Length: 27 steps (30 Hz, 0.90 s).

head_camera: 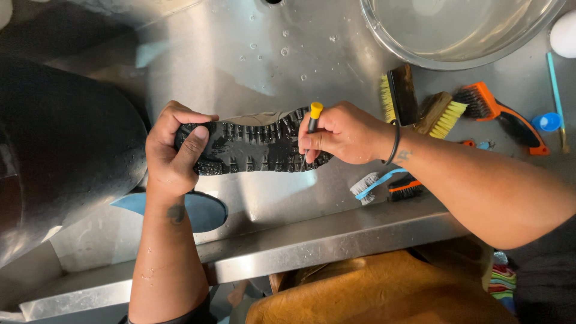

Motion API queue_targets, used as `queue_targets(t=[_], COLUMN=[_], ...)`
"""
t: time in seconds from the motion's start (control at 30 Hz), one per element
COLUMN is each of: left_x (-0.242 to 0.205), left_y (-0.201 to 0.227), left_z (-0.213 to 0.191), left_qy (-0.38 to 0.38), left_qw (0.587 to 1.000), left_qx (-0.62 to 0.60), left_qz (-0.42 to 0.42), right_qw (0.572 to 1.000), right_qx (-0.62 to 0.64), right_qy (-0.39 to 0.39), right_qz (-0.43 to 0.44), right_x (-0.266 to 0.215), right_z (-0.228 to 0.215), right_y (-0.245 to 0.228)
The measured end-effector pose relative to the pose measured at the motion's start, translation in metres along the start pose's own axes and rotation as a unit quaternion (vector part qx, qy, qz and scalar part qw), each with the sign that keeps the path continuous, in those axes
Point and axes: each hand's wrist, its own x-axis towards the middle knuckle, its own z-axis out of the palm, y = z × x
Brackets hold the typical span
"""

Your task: The person scrubs a white sneaker with a blue brush and soapy water in a sink, rinses it, and then uses a small tool to clean debris from the sole. They place the cleaned shoe on a shelf and then begin cleaning the sole of the second shoe.

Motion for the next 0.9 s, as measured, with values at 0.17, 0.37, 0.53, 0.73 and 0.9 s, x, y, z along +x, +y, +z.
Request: queue_targets(t=[0.17,0.37,0.53,0.73,0.9], left_x=[-0.002,-0.002,-0.002,0.0,-0.003], left_y=[-0.002,-0.002,-0.002,-0.001,0.019], left_z=[-0.002,-0.002,-0.002,-0.002,0.002], left_qy=[0.001,-0.004,-0.001,-0.004,-0.023], left_qw=[1.0,1.0,1.0,1.0,0.996], left_qx=[0.001,0.004,0.002,0.003,0.085], left_qz=[-0.003,0.001,0.002,0.01,-0.03], right_qw=[1.0,1.0,1.0,0.99,0.893], right_qx=[-0.001,0.009,-0.003,-0.058,-0.09], right_qy=[-0.016,-0.001,0.003,0.088,0.437], right_qz=[0.012,0.015,-0.013,-0.09,-0.053], right_x=[0.0,0.0,0.001,0.0,-0.021], right_z=[0.0,-0.001,0.001,-0.012,-0.091], right_y=[0.001,-0.002,0.002,-0.028,-0.01])
